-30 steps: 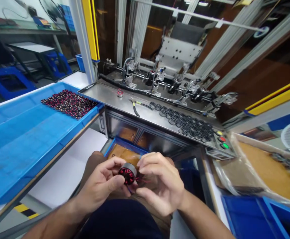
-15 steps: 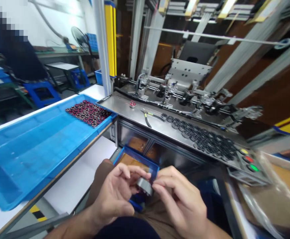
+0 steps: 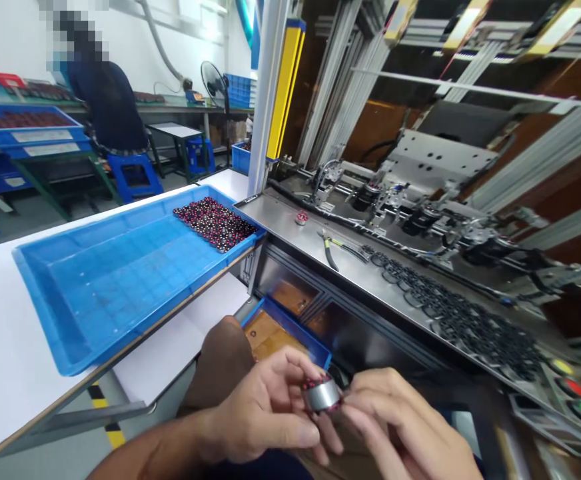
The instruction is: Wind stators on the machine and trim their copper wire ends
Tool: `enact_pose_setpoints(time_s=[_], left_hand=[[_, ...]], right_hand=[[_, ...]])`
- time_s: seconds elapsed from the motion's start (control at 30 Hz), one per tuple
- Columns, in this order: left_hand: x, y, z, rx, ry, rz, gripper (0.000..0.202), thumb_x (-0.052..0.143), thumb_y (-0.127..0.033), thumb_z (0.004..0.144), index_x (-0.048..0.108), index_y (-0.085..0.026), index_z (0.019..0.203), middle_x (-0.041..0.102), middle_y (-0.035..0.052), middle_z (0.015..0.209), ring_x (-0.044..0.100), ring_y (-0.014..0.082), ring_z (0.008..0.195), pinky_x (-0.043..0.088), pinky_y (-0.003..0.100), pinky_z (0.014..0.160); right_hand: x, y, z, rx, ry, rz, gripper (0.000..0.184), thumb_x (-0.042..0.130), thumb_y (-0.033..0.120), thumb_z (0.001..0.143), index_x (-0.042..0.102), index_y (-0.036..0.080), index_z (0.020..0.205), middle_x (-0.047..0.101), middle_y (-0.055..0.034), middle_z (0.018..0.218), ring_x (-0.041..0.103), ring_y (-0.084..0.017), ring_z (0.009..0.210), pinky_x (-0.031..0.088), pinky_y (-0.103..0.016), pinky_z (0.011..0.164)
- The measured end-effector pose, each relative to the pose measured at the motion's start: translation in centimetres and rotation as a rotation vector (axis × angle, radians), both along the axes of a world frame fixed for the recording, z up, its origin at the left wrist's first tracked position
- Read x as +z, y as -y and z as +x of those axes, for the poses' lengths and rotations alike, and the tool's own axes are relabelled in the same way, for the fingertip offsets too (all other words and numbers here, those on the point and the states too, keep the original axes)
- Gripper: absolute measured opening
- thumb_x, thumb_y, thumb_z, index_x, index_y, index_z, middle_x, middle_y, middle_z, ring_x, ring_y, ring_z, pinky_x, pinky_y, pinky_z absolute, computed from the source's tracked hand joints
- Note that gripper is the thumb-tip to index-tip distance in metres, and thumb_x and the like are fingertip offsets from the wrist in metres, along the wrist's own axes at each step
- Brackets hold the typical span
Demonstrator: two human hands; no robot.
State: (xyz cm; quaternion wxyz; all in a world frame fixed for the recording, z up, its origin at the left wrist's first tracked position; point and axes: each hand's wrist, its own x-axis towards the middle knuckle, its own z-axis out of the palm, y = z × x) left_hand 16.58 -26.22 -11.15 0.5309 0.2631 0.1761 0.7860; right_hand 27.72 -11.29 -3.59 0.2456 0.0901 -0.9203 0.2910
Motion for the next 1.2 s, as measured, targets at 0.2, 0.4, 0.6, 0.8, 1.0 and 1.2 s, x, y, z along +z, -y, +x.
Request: enact_pose_setpoints(time_s=[0.2,0.4,0.6,0.8,1.0,1.2], left_hand=[[1.3,-0.4,-0.6,0.189,0.137,0.014,0.040,0.089,-0.021,0.061,0.063,-0.019,0.091,0.068,0.0053,0.109,0.062,0.0211,0.113,0.047,0.033,0.095],[-1.1,-1.7,-0.7,-0.446,0.085,-0.120,0.055,0.042,-0.061,0.090,0.063,-0.010,0.083,0.067,0.0080,0.058,0.067,0.0195,0.051,0.050,0.027,0.051],[-0.4,-0.7,-0.4,-0.044,-0.079,-0.174,0.026,0.065,-0.029,0.086,0.060,-0.019,0.110,0.073,0.0048,0.082,0.071,0.0141,0.058,0.051,0.019,0.050],[1.3,-0.2,-0.4,0.250,0.000,-0.093,0.028,0.085,-0.023,0.064,0.067,-0.025,0.085,0.068,0.0011,0.110,0.063,0.0220,0.113,0.047,0.032,0.096],[0.4,-1.4,-0.7,-0.065,0.070,-0.191,0.043,0.064,-0.055,0.082,0.066,-0.015,0.099,0.072,0.0096,0.095,0.069,0.0202,0.092,0.052,0.028,0.080],[-0.7,-1.9,-0.2,-0.229,-0.077,-0.137,0.036,0.054,-0.047,0.091,0.061,-0.012,0.097,0.069,0.0068,0.066,0.067,0.0156,0.050,0.047,0.019,0.044]], right_hand=[[0.0,0.2,-0.6,-0.029,-0.003,-0.112,0.019,0.056,-0.001,0.085,0.060,0.016,0.091,0.062,-0.0054,0.078,0.062,-0.014,0.070,0.052,-0.025,0.059],[0.5,-0.1,-0.5,0.090,-0.039,-0.014,0.016,0.060,0.002,0.084,0.064,0.014,0.093,0.066,-0.0065,0.076,0.064,-0.014,0.067,0.053,-0.024,0.056],[0.7,0.2,-0.5,-0.057,-0.094,-0.039,0.012,0.060,0.003,0.085,0.066,0.014,0.085,0.065,-0.0053,0.072,0.063,-0.014,0.065,0.051,-0.023,0.056],[0.2,0.5,-1.1,-0.168,-0.134,-0.179,0.014,0.058,0.005,0.087,0.061,0.016,0.080,0.061,-0.0034,0.070,0.059,-0.011,0.064,0.050,-0.021,0.057],[0.1,0.1,-0.5,0.004,-0.121,-0.167,0.011,0.057,0.010,0.090,0.061,0.016,0.082,0.063,-0.0047,0.072,0.060,-0.012,0.066,0.050,-0.022,0.059],[0.4,-0.4,0.6,0.014,-0.098,-0.094,0.009,0.061,0.007,0.087,0.064,0.015,0.085,0.065,-0.0050,0.072,0.061,-0.013,0.065,0.050,-0.024,0.058]])
